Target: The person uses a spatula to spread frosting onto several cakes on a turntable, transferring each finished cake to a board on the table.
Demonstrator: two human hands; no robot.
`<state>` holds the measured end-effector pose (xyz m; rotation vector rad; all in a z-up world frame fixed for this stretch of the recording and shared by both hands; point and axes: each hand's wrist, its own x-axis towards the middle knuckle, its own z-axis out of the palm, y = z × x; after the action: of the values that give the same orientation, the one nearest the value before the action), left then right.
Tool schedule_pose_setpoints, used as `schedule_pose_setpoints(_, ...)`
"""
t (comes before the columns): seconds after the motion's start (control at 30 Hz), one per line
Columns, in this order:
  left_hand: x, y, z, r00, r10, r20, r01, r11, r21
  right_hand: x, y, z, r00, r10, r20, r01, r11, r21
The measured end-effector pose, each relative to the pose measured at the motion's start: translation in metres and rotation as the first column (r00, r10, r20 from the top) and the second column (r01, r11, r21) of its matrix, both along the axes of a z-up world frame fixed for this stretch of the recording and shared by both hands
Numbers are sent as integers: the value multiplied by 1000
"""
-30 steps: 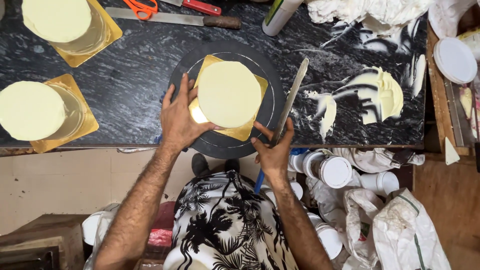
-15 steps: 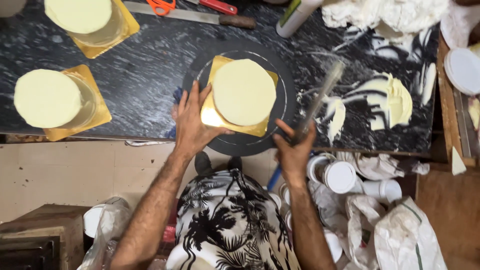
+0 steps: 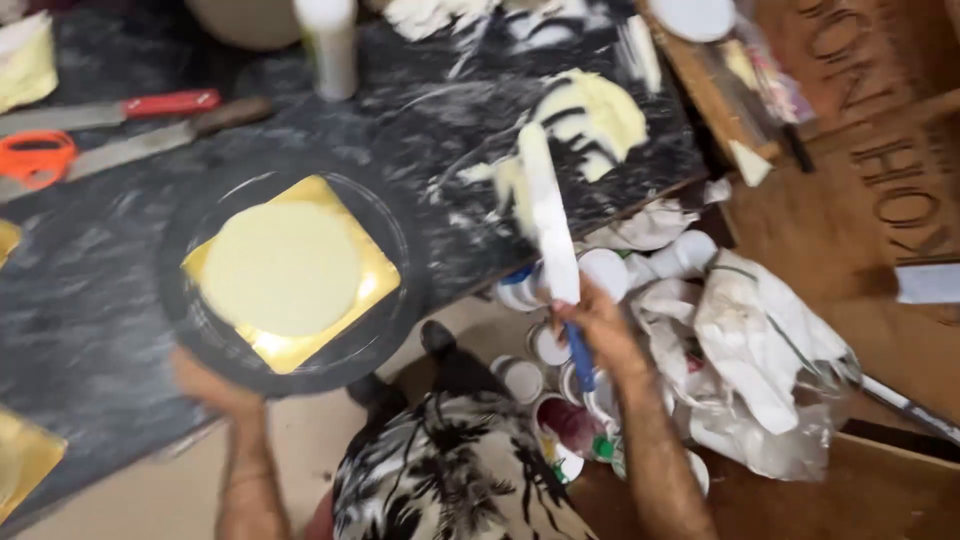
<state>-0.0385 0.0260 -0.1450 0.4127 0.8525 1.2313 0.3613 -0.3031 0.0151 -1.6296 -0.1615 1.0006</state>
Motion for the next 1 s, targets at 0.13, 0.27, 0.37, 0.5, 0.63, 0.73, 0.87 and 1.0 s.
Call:
schedule_pose_setpoints(0.13,6,18,5,486,475,-733,128,792,598,24,-44,-53,989,15,149,7,989,-147)
schedule_pose_setpoints(0.27,29,-13,53,443,260,-858,273,872,405,95,-57,-75,852,8,523,160,947,-277)
schedule_pose_setpoints(0.37,47,-65,97,468,358,-808,418,716,559,146,-41,-80,431,110,895,160,967,-196)
schedule_pose_setpoints(0.5,75,-131,119,301,387,-872,121,891,437,196,12,-104,349,139,927,189,958,-215)
schedule_pose_setpoints(0.63,113,-159,151,880,330,-341,-288,943,168,231,67,-113,628,145,765,154,940,-304)
schedule_pose_setpoints(0.73,131,-162,175,836,218,-504,-188,976,110,243,69,-103,977,71,203,-36,984,-173)
schedule_pose_setpoints(0.87,131,-152,156,780,233,-580,-40,945,325,216,14,-91,879,296,-374,-119,895,429)
schedule_pose_setpoints(1.0,124,-148,141,841,201,-502,-30,944,328,177,-24,-71,958,198,207,-233,959,160)
